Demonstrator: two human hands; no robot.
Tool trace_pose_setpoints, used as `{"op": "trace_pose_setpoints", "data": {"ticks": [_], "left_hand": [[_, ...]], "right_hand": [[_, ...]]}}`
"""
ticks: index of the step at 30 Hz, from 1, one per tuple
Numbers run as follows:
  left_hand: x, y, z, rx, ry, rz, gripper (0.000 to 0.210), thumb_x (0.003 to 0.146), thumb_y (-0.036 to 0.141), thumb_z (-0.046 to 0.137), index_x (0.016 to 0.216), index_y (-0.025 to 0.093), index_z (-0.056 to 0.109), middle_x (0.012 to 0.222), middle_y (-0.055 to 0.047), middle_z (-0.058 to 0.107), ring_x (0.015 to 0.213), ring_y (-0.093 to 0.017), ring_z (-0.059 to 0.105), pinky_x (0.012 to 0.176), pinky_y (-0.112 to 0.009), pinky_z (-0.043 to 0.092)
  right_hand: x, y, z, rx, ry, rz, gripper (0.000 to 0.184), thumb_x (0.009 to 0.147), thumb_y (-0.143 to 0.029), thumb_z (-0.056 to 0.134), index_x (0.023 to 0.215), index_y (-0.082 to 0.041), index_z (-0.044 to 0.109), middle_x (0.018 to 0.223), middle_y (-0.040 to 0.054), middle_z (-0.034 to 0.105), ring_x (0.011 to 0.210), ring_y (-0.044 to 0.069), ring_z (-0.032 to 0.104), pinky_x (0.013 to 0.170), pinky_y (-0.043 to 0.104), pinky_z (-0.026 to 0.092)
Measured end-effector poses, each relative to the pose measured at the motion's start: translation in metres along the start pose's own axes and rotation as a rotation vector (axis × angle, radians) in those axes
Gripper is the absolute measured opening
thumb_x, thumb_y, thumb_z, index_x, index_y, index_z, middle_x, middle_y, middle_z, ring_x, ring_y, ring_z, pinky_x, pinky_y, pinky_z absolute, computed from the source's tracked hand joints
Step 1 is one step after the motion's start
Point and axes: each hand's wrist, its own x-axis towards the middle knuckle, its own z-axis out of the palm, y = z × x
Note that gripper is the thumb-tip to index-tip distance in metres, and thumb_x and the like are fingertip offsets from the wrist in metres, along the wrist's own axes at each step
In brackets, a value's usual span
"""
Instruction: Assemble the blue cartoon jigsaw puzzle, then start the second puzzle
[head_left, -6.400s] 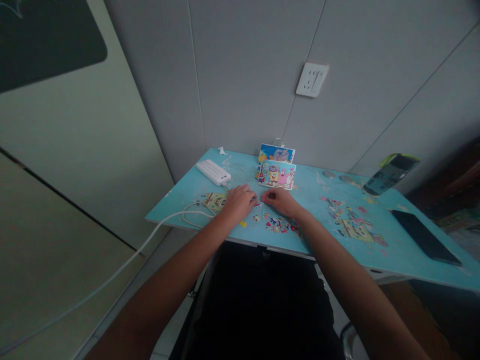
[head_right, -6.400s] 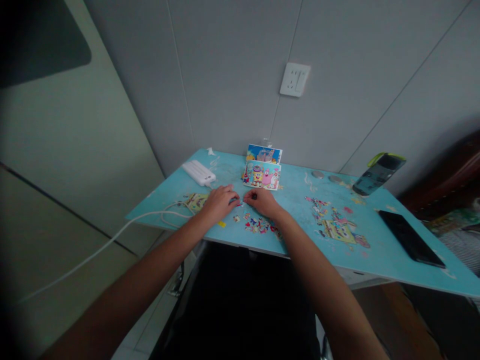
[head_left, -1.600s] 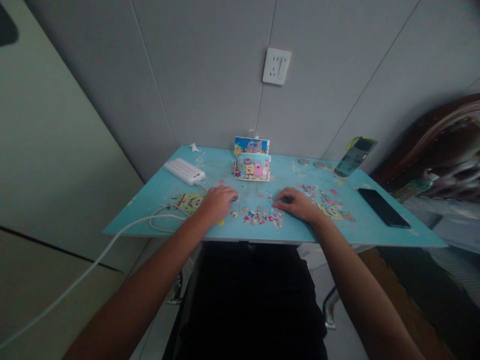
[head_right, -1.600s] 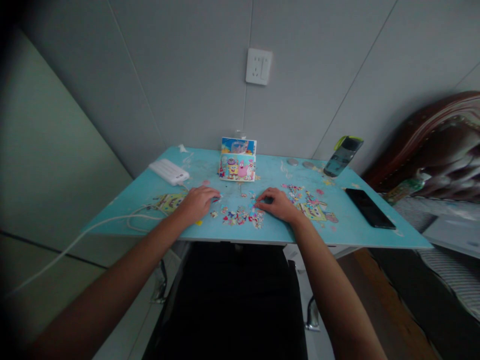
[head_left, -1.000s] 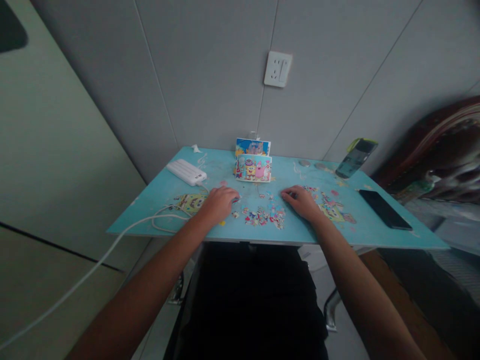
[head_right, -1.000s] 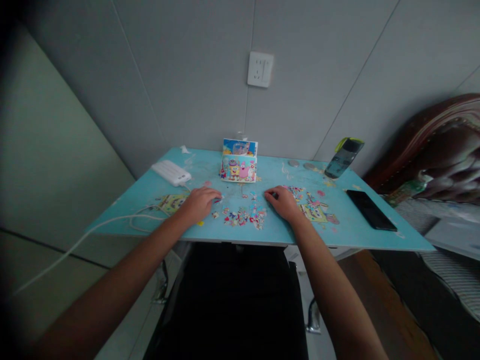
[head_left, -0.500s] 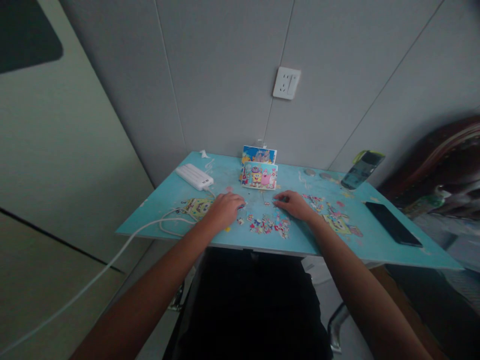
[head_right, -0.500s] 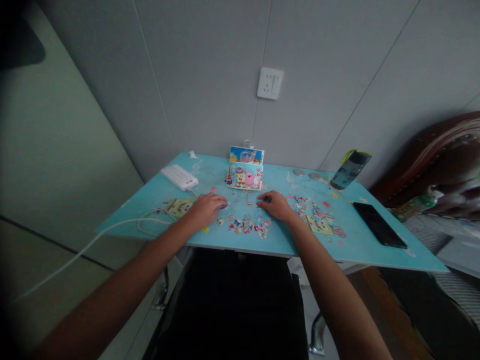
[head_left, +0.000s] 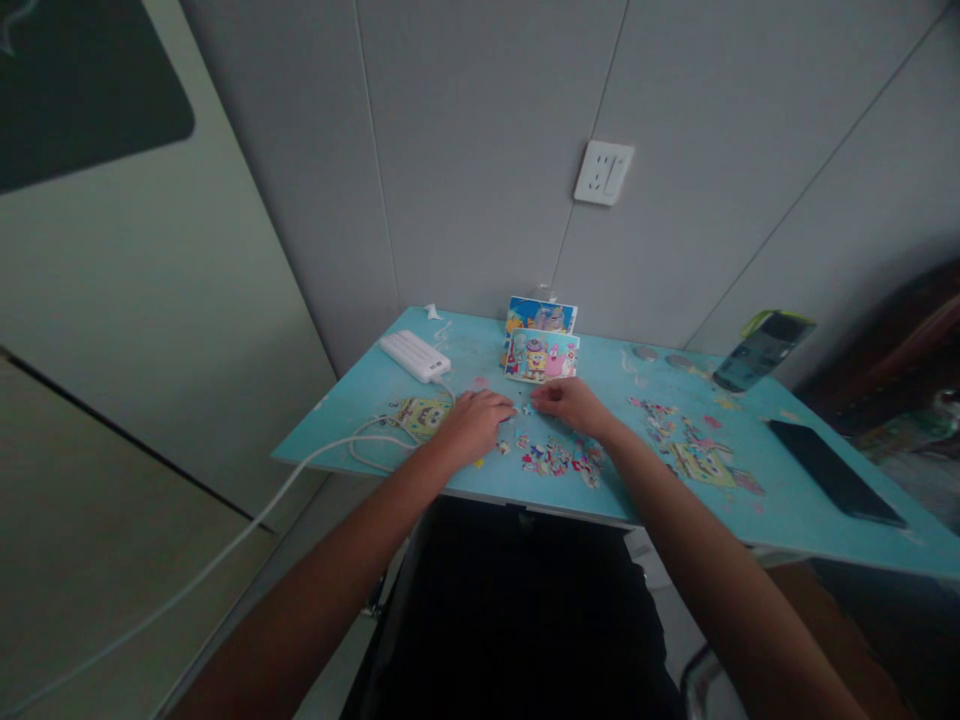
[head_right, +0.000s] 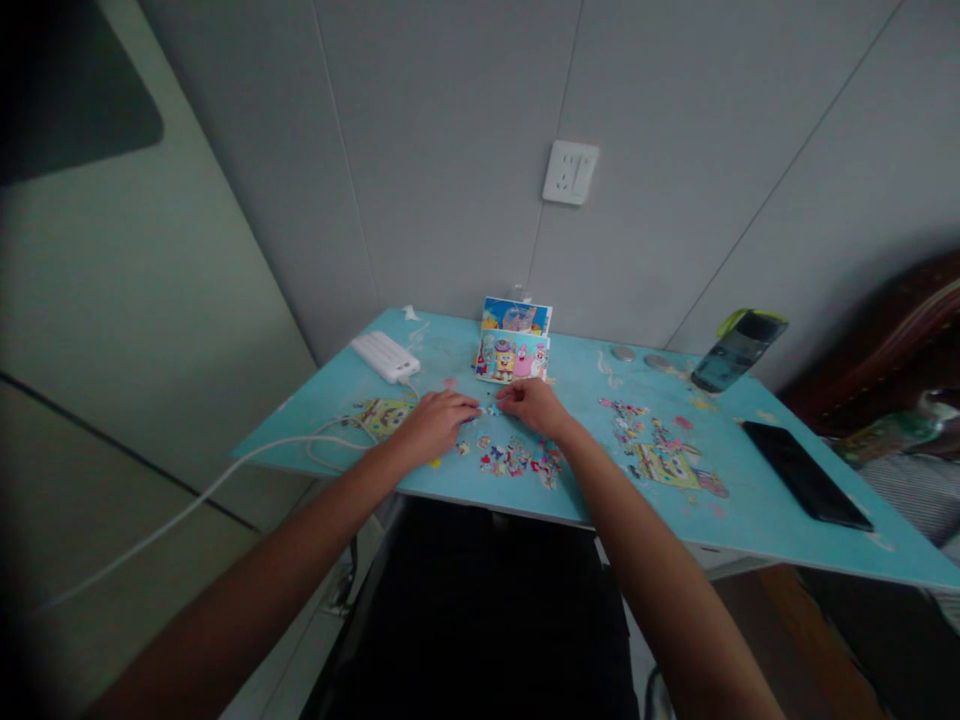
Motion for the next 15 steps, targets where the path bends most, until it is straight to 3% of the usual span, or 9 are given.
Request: {"op": "trace_pose_setpoints", "data": {"ticks": [15], "left_hand": [[0.001,-0.002,0.003,-0.014,0.016,0.003,0.041,0.090,0.008,0.051,0.121,0.026,0.070,0.129,-0.004,0.069,0.120,-0.022,0.059,0.103,-0.040,0.041]], "right_hand": [[0.021,-0.016,0.001,-0.219,-0.132,-0.037,0.014,0.077,-0.018,0.071,0.086,-0.017,0.082,0.079,0.0030,0.078,0.074,0.019,0.068,0.068,0.025,0.049]]}}
